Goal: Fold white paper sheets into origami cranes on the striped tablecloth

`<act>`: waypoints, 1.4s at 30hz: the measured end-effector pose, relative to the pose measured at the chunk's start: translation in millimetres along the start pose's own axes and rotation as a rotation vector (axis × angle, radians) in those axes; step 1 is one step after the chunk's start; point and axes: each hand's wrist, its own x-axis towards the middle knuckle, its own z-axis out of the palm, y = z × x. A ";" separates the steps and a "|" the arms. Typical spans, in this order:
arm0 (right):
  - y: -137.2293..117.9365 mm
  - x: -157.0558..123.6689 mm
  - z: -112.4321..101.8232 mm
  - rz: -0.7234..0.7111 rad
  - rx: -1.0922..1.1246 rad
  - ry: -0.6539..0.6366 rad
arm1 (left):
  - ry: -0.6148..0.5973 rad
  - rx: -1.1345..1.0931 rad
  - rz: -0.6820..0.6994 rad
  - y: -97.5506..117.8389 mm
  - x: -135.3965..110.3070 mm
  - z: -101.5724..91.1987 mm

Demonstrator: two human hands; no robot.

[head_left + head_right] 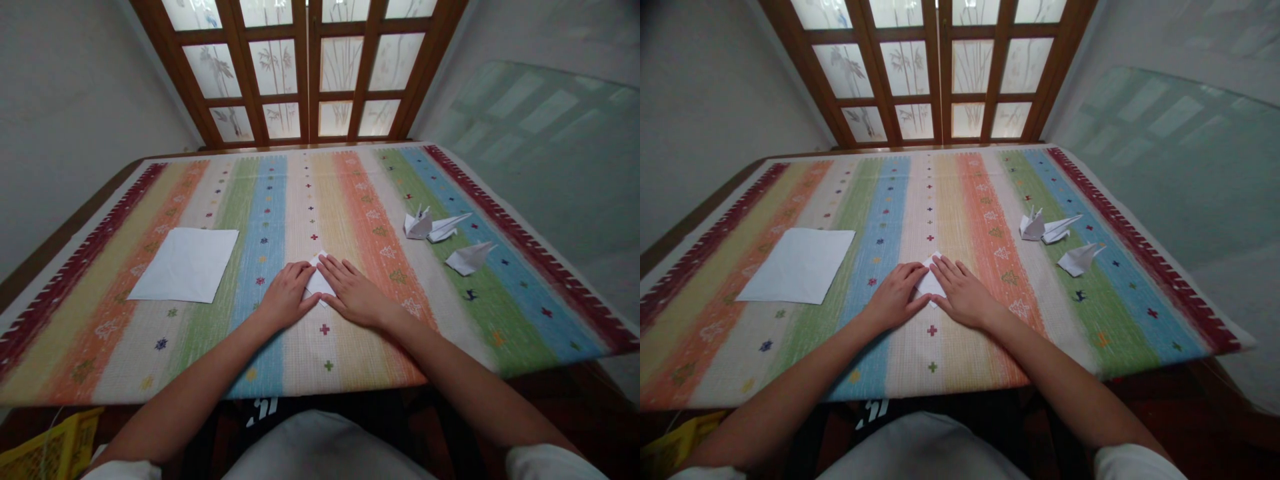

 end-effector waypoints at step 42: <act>27.5 -7.1 -47.7 -0.096 0.174 0.010 | 0.022 -0.015 0.072 -12.7 2.7 2.5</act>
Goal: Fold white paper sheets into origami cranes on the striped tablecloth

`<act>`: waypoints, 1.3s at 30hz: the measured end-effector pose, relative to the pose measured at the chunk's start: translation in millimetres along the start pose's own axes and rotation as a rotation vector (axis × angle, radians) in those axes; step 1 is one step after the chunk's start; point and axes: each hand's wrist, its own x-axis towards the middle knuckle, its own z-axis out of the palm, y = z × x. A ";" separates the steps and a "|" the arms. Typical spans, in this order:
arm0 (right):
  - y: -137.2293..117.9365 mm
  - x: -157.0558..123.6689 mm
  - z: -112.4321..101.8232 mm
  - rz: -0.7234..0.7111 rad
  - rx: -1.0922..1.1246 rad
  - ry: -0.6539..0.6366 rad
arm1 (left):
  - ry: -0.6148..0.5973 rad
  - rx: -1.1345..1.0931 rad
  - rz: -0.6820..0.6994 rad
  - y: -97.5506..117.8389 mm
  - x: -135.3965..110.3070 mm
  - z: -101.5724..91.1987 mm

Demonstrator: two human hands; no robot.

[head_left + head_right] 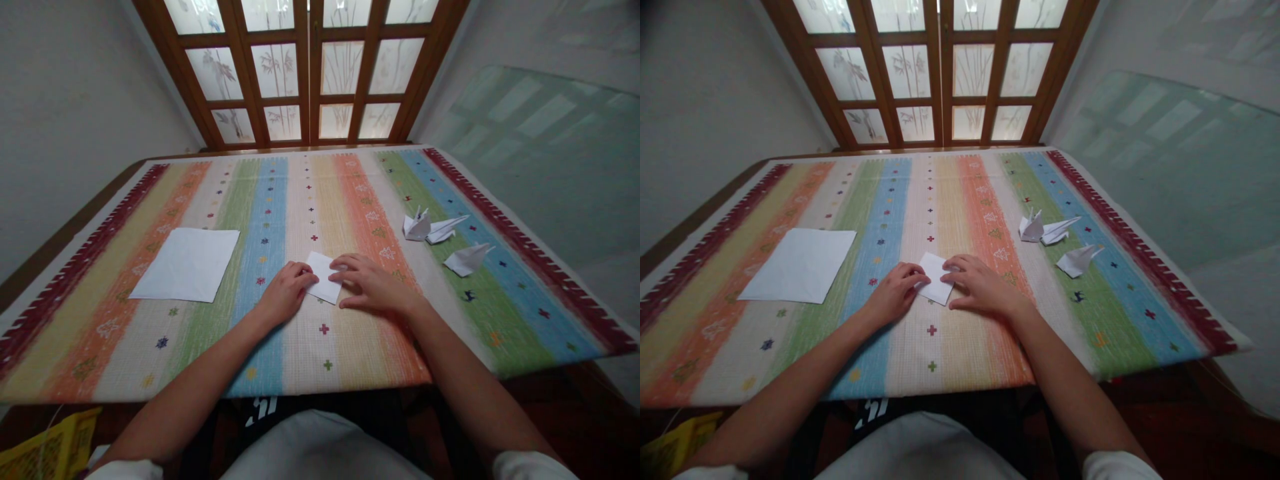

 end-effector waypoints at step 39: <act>14.1 14.8 20.3 0.064 0.065 0.158 | 0.008 0.036 -0.127 19.7 0.7 -5.1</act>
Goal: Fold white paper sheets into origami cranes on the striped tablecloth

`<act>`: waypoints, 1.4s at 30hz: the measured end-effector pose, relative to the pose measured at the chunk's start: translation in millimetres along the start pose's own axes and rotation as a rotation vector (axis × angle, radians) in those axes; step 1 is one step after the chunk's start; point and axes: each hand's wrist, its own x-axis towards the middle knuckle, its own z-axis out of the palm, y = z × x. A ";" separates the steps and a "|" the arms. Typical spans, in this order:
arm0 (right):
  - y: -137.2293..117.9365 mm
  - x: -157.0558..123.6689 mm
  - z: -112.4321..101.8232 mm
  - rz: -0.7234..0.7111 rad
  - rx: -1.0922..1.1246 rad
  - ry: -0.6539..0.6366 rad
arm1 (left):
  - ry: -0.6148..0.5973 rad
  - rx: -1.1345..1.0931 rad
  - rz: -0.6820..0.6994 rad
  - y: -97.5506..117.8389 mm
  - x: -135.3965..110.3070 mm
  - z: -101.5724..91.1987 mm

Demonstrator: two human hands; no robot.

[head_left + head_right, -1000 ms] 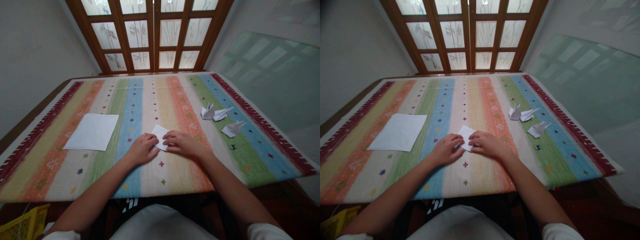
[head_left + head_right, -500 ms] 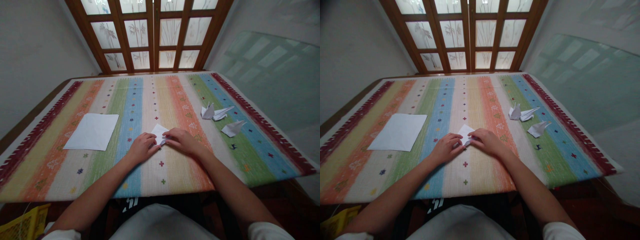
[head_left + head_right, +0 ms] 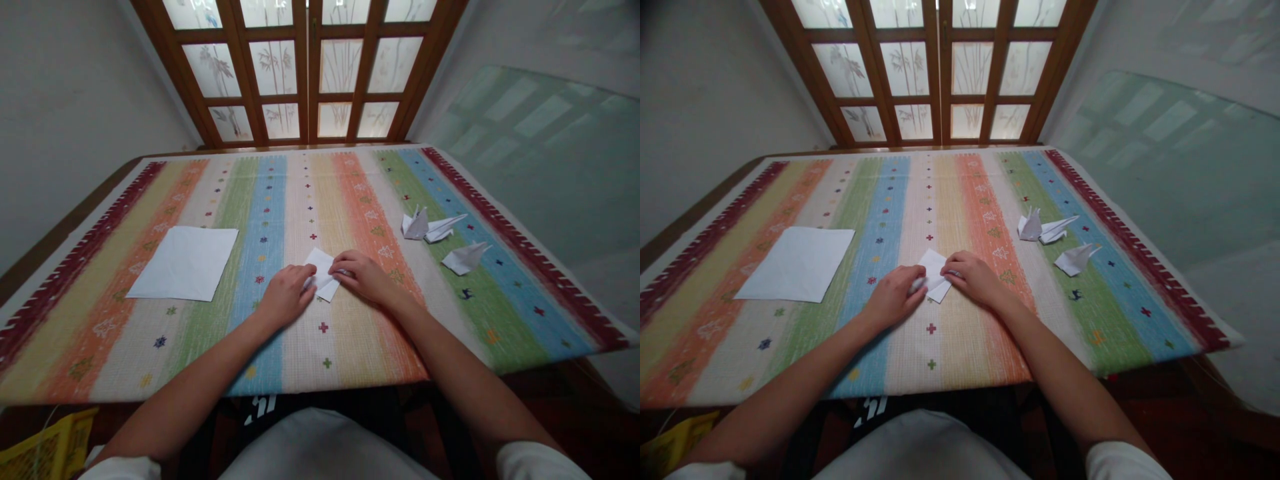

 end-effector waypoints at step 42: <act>0.4 9.1 10.9 0.129 0.104 0.136 | 0.135 -0.251 -0.051 -14.4 11.5 11.0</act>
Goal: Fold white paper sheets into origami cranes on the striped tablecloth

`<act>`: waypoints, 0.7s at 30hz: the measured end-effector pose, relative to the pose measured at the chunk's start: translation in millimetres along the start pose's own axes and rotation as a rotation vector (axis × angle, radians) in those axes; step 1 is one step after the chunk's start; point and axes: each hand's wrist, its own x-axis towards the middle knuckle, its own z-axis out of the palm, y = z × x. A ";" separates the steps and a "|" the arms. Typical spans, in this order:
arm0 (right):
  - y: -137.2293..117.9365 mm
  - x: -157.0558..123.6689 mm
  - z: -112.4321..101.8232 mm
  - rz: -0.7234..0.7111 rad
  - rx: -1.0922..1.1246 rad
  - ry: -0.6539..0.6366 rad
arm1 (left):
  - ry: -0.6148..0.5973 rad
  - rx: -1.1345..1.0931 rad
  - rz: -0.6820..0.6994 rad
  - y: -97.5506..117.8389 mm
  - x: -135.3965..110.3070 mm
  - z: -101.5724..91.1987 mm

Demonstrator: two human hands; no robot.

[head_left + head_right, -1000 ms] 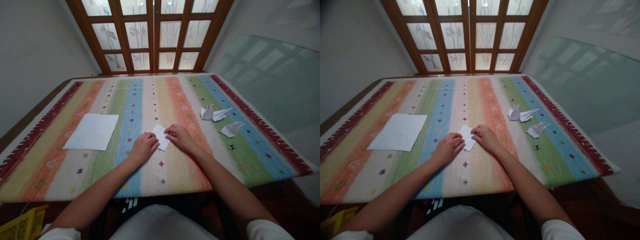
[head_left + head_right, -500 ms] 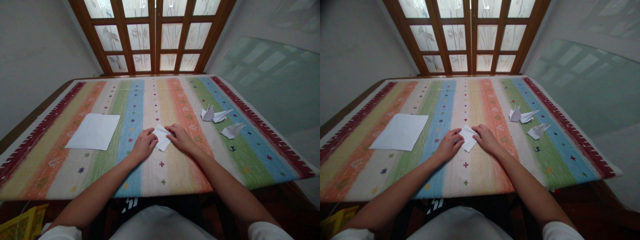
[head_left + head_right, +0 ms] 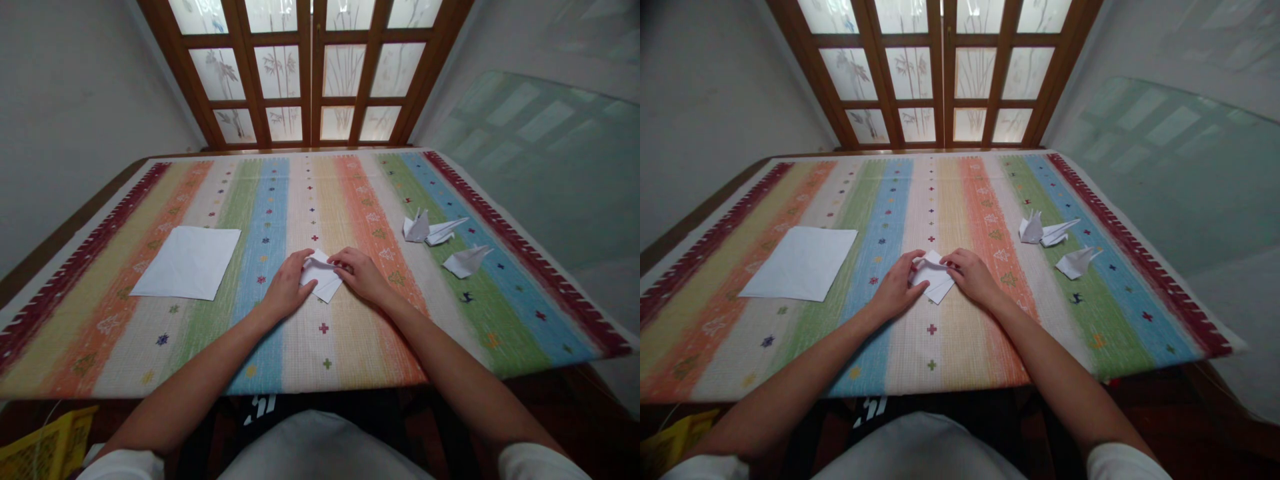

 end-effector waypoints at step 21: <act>1.0 -2.7 -9.0 -0.173 -0.188 -0.153 | -0.083 0.218 0.069 -0.3 -1.9 0.7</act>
